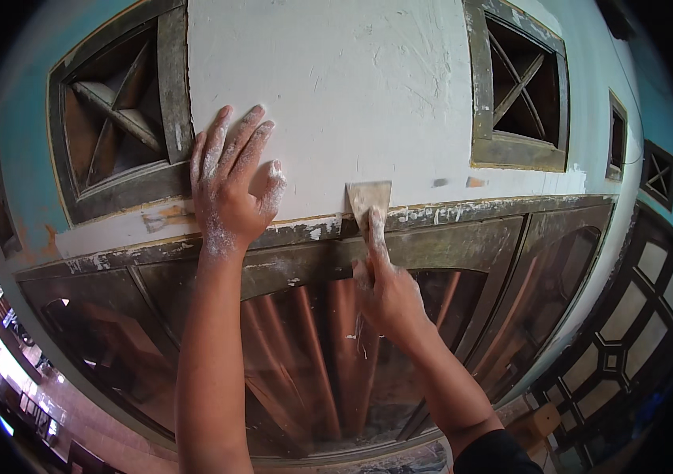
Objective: Apply and smooth white wall putty or filler over a wall surface near a window frame using a putty knife.
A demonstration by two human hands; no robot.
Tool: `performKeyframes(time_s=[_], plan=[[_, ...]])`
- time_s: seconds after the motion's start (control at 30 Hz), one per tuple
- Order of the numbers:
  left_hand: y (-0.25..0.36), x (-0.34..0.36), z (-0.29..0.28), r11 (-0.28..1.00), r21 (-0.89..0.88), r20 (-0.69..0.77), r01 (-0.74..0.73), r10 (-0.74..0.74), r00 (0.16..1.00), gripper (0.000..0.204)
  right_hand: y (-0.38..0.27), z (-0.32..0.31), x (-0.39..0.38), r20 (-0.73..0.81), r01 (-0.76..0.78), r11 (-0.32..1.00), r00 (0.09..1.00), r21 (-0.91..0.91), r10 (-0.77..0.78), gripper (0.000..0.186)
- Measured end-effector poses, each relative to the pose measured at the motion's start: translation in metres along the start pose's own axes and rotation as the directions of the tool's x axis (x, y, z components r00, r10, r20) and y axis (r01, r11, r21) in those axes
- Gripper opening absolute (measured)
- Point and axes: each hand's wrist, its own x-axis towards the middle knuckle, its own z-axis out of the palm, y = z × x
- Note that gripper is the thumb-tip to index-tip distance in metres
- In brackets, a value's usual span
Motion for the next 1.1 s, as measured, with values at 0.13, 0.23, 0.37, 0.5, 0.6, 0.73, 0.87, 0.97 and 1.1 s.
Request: performKeyframes(time_s=[0.13,0.23,0.37,0.5,0.6,0.73,0.87,0.97,1.1], plan=[[-0.002,-0.004,0.0,1.0,0.005,0.008,-0.017,0.017,1.0,0.046,0.006,0.0,-0.015,0.092,-0.051,0.998,0.995,0.024,0.048,0.088],[-0.002,-0.001,-0.001,0.999,0.029,-0.008,-0.023,0.024,1.0,0.047,-0.001,-0.011,0.004,0.023,-0.02,0.999,1.0,-0.044,0.021,0.086],[-0.001,0.0,-0.002,0.999,0.025,0.01,-0.019,0.019,1.0,0.047,0.022,0.006,-0.014,-0.02,0.021,1.0,1.0,-0.021,-0.021,0.084],[0.0,-0.001,-0.003,0.999,0.036,0.036,-0.016,0.015,0.999,0.047,0.024,-0.003,-0.002,-0.062,0.055,0.998,0.996,-0.043,-0.058,0.082],[-0.002,-0.002,0.001,0.999,0.021,0.005,-0.027,0.027,1.0,0.047,0.018,-0.015,0.002,-0.006,0.004,1.0,1.0,0.013,-0.004,0.083],[0.0,-0.001,-0.001,0.999,0.045,0.014,-0.016,0.015,1.0,0.047,0.028,-0.01,-0.013,0.053,-0.035,0.999,0.998,-0.003,0.035,0.083],[0.001,0.001,0.0,0.998,0.05,0.011,-0.024,0.023,1.0,0.047,0.023,-0.028,0.003,-0.013,-0.06,0.998,0.998,0.022,0.061,0.083],[0.001,0.0,-0.001,0.999,0.051,0.016,-0.013,0.012,1.0,0.047,0.034,-0.021,-0.006,-0.039,0.007,0.997,0.999,0.072,-0.004,0.084],[-0.001,-0.002,-0.003,0.998,0.061,0.014,-0.018,0.017,1.0,0.047,0.035,-0.026,-0.004,-0.012,-0.032,0.999,0.999,0.033,0.032,0.084]])
